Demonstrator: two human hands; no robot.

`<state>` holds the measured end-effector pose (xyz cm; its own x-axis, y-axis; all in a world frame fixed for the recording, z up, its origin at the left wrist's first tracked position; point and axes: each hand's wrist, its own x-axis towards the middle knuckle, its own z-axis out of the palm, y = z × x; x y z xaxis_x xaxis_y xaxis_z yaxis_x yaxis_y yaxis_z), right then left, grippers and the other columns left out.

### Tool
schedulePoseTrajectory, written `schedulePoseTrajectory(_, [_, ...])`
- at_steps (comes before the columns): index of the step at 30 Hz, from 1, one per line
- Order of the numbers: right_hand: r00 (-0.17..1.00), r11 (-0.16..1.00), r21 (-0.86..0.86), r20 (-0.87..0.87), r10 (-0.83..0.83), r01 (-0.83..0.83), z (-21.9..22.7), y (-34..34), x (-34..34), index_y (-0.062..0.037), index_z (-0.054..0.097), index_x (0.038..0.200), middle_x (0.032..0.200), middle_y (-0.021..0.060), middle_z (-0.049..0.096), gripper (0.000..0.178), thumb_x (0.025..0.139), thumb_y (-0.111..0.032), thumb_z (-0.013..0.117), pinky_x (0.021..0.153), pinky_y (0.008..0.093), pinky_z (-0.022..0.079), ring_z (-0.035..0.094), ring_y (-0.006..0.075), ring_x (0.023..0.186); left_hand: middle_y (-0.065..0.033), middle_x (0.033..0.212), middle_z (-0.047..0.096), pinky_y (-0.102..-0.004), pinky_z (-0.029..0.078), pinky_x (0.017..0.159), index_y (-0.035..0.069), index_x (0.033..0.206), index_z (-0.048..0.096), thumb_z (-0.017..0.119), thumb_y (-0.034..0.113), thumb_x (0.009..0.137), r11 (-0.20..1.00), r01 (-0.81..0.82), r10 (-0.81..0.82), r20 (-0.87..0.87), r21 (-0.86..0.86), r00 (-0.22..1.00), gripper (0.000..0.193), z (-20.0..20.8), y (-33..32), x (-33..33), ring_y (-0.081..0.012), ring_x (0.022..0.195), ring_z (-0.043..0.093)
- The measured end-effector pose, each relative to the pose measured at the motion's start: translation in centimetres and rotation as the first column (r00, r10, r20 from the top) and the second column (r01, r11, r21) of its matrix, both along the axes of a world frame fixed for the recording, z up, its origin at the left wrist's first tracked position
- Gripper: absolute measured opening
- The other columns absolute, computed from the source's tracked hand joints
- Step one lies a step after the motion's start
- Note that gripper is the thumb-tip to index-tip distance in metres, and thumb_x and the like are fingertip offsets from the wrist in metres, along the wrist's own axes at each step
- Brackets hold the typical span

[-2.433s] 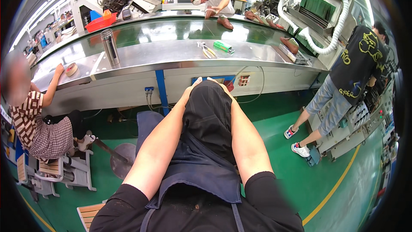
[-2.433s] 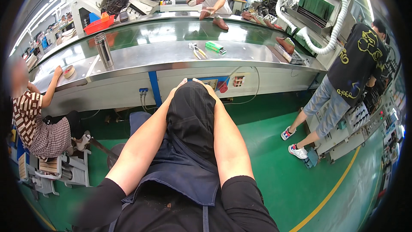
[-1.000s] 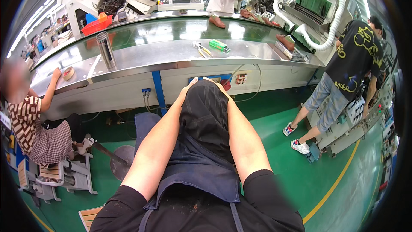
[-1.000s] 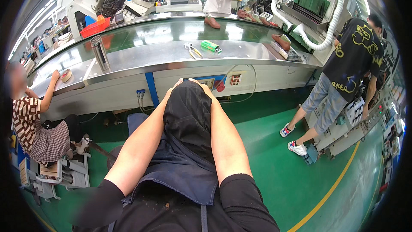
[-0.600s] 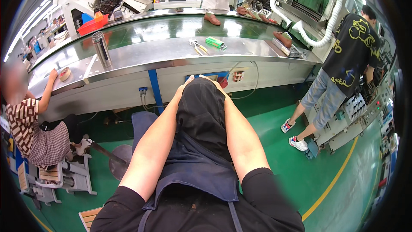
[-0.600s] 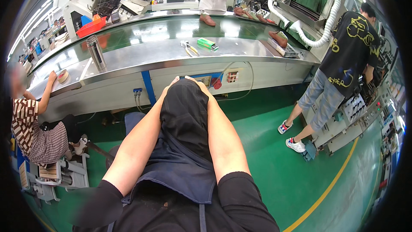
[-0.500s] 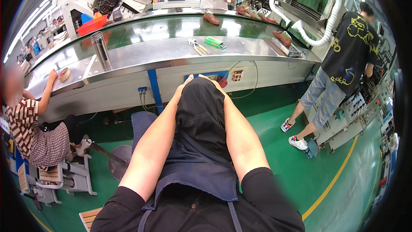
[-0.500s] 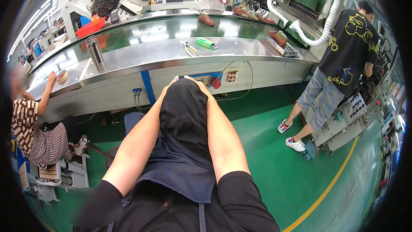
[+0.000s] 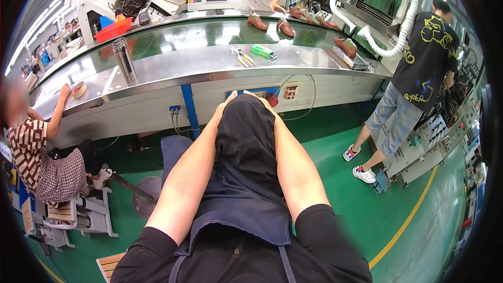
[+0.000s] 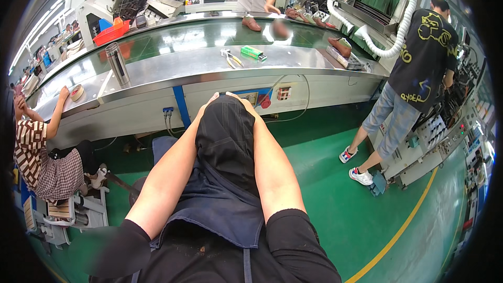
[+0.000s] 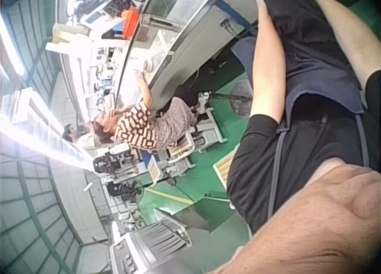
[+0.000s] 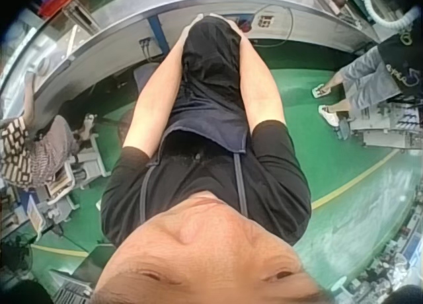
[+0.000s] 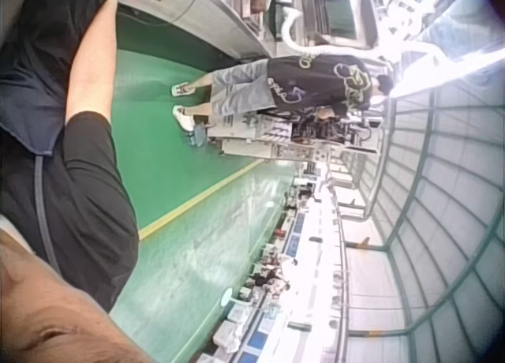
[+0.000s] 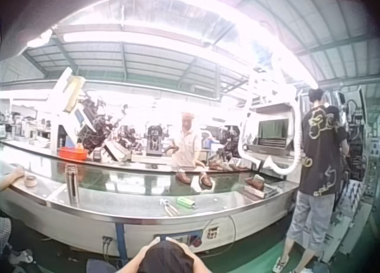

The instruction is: Using a specialized tool to press or adjust the leather upper onto the shoe last during footwear assembly.

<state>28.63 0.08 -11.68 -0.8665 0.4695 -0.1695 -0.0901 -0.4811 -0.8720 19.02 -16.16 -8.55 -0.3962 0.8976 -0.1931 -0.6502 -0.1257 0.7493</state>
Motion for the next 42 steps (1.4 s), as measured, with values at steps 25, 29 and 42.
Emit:
schedulePoseTrajectory(25, [0.995, 0.996, 0.033, 0.055, -0.082, 0.080, 4.9, -5.1, 1.8, 0.0001, 0.073, 0.111, 0.103, 0.0073, 0.076, 0.043, 0.098, -0.041, 0.072, 0.088, 0.0305, 0.056, 0.070, 0.0176, 0.092, -0.0120, 0.113, 0.075, -0.0331, 0.057, 0.093, -0.003, 0.118, 0.070, 0.065, 0.045, 0.104, 0.995, 0.051, -0.060, 0.100, 0.083, 0.993, 0.051, -1.8, 0.0, -1.8, -0.0230, 0.099, 0.071])
schedulePoseTrajectory(29, [0.986, 0.977, 0.145, 0.029, -0.162, 0.157, 6.2, -5.9, 3.4, 0.0001, 0.073, 0.111, 0.103, 0.0072, 0.076, 0.043, 0.098, -0.041, 0.072, 0.088, 0.0304, 0.056, 0.070, 0.0175, 0.092, -0.0118, 0.113, 0.075, -0.0329, 0.058, 0.093, -0.003, 0.117, 0.070, 0.064, 0.046, 0.104, 0.997, 0.045, -0.049, 0.065, 0.066, 0.997, 0.051, -0.7, -0.1, -0.5, -0.0228, 0.099, 0.071])
schedulePoseTrajectory(42, [0.976, 0.897, 0.411, -0.202, -0.085, 0.163, 3.9, -4.5, 2.3, 0.0006, 0.074, 0.113, 0.105, 0.0078, 0.076, 0.044, 0.097, -0.040, 0.073, 0.089, 0.0302, 0.056, 0.070, 0.0170, 0.092, -0.0121, 0.125, 0.073, -0.0344, 0.054, 0.100, 0.000, 0.126, 0.067, 0.064, 0.048, 0.103, 0.999, 0.037, -0.037, 0.015, -0.003, 0.999, 0.054, -0.5, -0.2, -0.6, -0.0236, 0.110, 0.068])
